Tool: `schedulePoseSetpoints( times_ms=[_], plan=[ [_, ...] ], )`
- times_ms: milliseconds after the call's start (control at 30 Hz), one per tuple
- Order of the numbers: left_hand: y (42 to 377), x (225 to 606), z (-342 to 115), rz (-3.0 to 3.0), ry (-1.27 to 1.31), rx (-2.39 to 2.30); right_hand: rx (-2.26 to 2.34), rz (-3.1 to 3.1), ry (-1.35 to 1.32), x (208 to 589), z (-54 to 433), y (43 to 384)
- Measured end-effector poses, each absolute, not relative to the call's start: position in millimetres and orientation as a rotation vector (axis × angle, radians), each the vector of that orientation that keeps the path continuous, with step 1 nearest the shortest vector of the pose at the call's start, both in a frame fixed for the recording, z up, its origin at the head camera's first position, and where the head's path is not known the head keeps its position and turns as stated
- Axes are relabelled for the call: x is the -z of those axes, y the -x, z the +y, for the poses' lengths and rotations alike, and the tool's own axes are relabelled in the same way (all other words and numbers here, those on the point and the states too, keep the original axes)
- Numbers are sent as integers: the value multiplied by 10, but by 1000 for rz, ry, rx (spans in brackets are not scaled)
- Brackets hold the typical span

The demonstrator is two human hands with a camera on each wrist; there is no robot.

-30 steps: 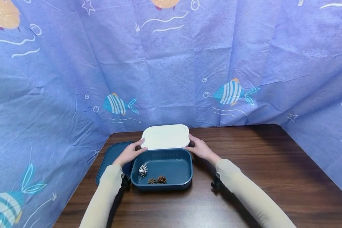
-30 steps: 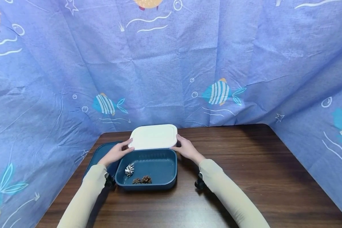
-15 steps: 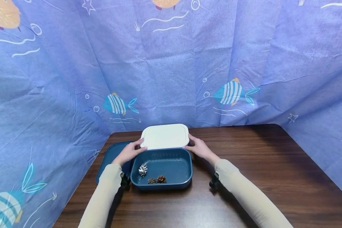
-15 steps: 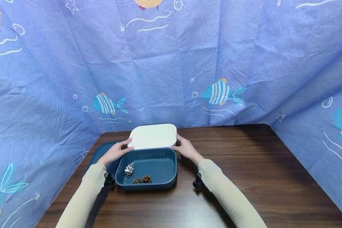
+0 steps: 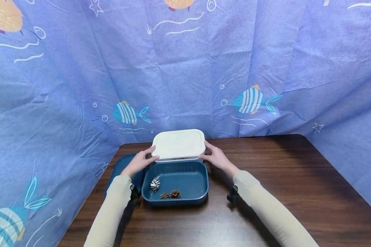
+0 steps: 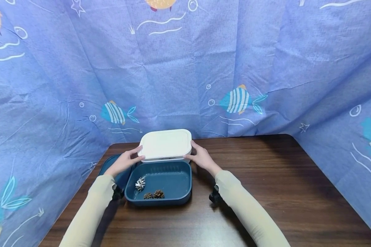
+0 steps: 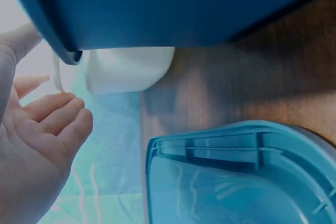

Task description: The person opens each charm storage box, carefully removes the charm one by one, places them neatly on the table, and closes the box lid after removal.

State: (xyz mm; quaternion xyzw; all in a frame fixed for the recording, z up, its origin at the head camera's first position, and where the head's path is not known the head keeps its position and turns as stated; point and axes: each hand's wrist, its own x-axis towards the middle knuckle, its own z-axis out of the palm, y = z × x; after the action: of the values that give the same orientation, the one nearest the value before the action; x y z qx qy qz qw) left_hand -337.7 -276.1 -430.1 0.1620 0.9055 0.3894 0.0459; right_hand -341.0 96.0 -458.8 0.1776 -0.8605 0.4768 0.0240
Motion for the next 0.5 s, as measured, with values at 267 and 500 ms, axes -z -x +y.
schedulePoseSetpoints(
  times_ms=[267, 500],
  plan=[
    [3338, 4200, -2707, 2796, -532, -1180, -1561, -2631, -509, 4488, 1007, 3376],
    [3237, 4099, -2576, 2835, -538, -1147, -1567, -2612, -512, 4394, 1083, 3316]
  ],
)
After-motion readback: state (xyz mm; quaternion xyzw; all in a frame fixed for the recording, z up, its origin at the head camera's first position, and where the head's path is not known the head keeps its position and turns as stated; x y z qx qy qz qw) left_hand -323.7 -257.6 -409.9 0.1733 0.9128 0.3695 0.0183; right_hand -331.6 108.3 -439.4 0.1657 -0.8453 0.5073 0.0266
